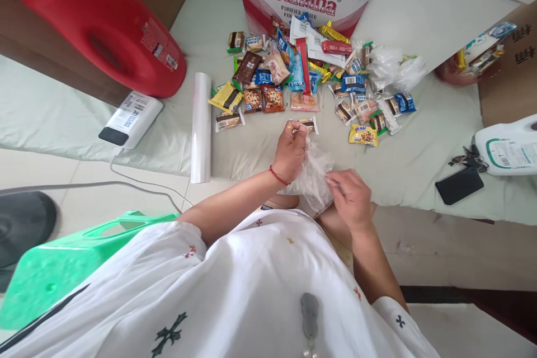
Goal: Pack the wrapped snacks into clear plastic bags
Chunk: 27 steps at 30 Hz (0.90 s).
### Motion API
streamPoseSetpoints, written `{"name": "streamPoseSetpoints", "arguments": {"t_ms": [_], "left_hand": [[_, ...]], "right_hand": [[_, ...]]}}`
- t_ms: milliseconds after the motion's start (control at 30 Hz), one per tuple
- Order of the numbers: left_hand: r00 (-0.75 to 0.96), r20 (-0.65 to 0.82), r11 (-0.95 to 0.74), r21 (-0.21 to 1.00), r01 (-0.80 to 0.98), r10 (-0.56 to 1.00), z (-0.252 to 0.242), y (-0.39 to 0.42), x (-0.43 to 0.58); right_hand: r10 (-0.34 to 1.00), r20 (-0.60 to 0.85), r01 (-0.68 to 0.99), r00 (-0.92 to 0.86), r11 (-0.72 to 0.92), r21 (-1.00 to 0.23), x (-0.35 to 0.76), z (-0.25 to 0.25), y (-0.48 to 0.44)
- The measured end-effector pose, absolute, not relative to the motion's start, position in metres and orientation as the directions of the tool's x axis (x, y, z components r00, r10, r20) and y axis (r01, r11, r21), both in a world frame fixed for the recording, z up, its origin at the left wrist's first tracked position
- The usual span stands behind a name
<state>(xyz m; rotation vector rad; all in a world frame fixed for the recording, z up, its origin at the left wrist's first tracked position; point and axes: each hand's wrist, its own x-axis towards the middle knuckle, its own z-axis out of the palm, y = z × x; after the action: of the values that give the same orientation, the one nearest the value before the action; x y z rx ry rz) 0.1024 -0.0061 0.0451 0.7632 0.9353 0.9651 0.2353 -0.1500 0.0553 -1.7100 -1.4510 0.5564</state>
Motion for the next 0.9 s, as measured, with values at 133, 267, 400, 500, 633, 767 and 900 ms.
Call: {"name": "streamPoseSetpoints", "arguments": {"t_ms": [133, 267, 400, 500, 633, 767, 900], "left_hand": [[0.283, -0.322, 0.408, 0.848, -0.337, 0.904, 0.037, 0.004, 0.085], [0.305, -0.346, 0.444, 0.817, -0.367, 0.888, 0.031, 0.007, 0.079], [0.314, -0.35, 0.454, 0.81, -0.372, 0.883, 0.033, 0.004, 0.083], [0.315, -0.325, 0.43, 0.827, -0.362, 0.892, 0.038, -0.001, 0.088], [0.347, -0.23, 0.359, 0.855, -0.374, 0.909, 0.044, -0.01, 0.088], [0.315, -0.11, 0.213, 0.926, -0.312, 0.943, 0.044, -0.016, 0.067], [0.371, -0.032, 0.089, 0.986, -0.139, 0.928, 0.036, -0.023, 0.018]], "right_hand": [[0.686, -0.008, 0.079, 0.727, -0.096, -0.992, 0.261, 0.036, -0.164], [0.623, -0.364, -0.355, 0.692, -0.145, -0.924, 0.29, 0.016, -0.187], [0.419, -0.194, -0.15, 0.887, -0.136, -0.979, 0.3, 0.019, -0.207], [0.496, 0.021, 0.111, 0.868, -0.153, -0.982, 0.293, 0.03, -0.204], [0.709, -0.151, 0.124, 0.689, -0.321, -0.939, 0.276, 0.033, -0.169], [0.647, -0.081, 0.044, 0.759, -0.174, -0.984, 0.279, 0.04, -0.137], [0.752, -0.041, 0.137, 0.658, -0.173, -0.975, 0.296, 0.075, -0.149]]}}
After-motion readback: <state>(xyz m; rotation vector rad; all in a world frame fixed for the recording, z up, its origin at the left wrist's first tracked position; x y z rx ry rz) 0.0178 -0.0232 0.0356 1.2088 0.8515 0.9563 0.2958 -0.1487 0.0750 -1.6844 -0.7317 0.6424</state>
